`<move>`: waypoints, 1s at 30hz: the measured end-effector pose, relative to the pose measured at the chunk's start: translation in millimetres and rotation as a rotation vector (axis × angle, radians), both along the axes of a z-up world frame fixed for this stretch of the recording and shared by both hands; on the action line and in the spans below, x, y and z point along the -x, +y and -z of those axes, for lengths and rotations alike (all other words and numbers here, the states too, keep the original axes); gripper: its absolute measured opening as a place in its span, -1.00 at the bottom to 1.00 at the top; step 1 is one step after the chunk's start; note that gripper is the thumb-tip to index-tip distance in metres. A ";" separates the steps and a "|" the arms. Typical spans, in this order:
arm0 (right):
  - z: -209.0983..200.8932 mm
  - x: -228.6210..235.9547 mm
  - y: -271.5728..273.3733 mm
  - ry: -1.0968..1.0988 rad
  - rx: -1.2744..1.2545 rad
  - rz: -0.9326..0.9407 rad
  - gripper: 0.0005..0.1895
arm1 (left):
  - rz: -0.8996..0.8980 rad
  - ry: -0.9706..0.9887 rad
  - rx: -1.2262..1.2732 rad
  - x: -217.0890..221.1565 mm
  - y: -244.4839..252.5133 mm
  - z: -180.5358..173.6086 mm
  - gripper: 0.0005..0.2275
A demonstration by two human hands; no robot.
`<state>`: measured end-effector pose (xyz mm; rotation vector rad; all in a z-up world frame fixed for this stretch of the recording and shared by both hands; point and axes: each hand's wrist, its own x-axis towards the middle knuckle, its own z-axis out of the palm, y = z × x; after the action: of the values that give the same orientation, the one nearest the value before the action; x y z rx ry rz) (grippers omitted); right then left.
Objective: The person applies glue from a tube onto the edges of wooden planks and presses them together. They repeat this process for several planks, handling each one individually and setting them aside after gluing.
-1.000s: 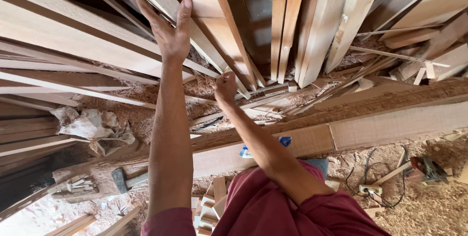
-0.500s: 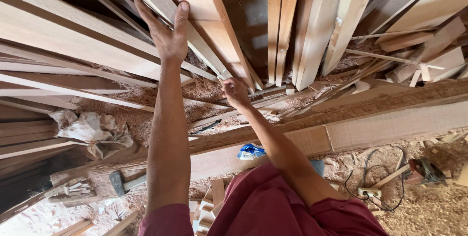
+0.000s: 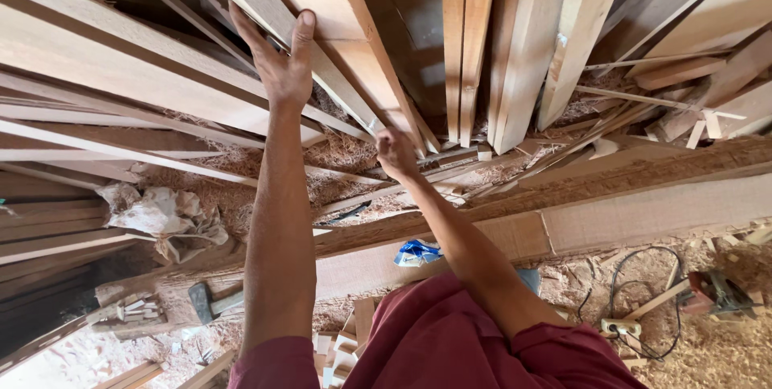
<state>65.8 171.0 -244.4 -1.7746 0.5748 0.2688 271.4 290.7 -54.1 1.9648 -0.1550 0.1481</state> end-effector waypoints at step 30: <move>-137.4 171.3 -194.3 -0.146 -0.538 0.557 -0.69 | 0.223 -0.487 0.556 183.2 -92.9 14.6 -0.82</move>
<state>-105.5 -23.4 -107.0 -1.0557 0.7796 -0.0915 88.2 197.8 -68.7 1.3182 -0.5839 0.4697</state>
